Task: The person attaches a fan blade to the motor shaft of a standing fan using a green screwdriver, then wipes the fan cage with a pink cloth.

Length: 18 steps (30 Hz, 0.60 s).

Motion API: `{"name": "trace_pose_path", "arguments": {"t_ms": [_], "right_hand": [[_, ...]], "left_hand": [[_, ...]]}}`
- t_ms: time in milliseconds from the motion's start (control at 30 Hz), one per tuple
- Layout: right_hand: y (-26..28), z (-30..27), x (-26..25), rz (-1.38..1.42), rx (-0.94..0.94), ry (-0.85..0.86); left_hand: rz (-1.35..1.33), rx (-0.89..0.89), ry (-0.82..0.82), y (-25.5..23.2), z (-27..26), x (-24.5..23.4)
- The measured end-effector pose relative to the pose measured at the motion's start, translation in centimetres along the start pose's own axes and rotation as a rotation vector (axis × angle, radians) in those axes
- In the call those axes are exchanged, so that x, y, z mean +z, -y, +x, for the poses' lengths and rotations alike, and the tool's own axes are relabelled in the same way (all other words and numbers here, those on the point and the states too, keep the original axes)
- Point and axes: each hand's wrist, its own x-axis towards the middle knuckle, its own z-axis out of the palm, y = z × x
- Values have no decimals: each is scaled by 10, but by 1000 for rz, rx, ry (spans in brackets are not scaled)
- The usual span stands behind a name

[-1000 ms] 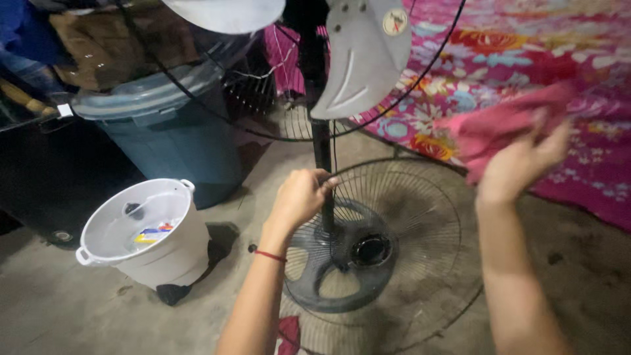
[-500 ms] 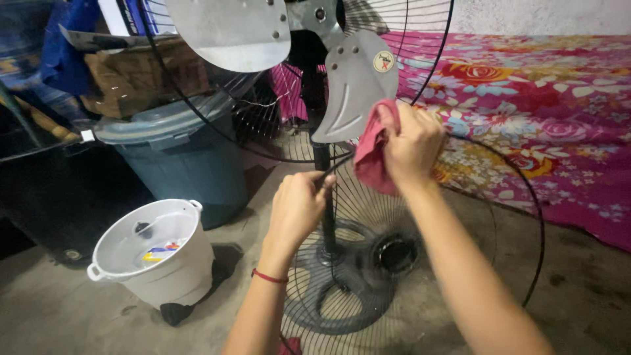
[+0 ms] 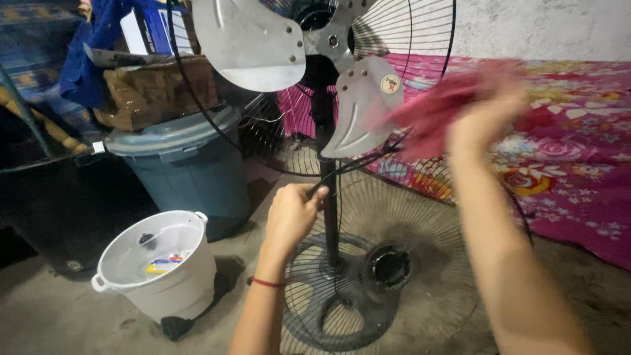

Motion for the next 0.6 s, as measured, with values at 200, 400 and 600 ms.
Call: {"name": "trace_pose_path", "arguments": {"t_ms": [200,400,600], "right_hand": [[20,-25,-12,-503,-473,282],[15,-64,22,-1145,-654,558],[40,-94,58,-958,-836,722]], "left_hand": [[-47,-61,3,8,3,-8],[-91,21,-34,-2,0,-12],[211,267,-111,-1,-4,-9]]}}
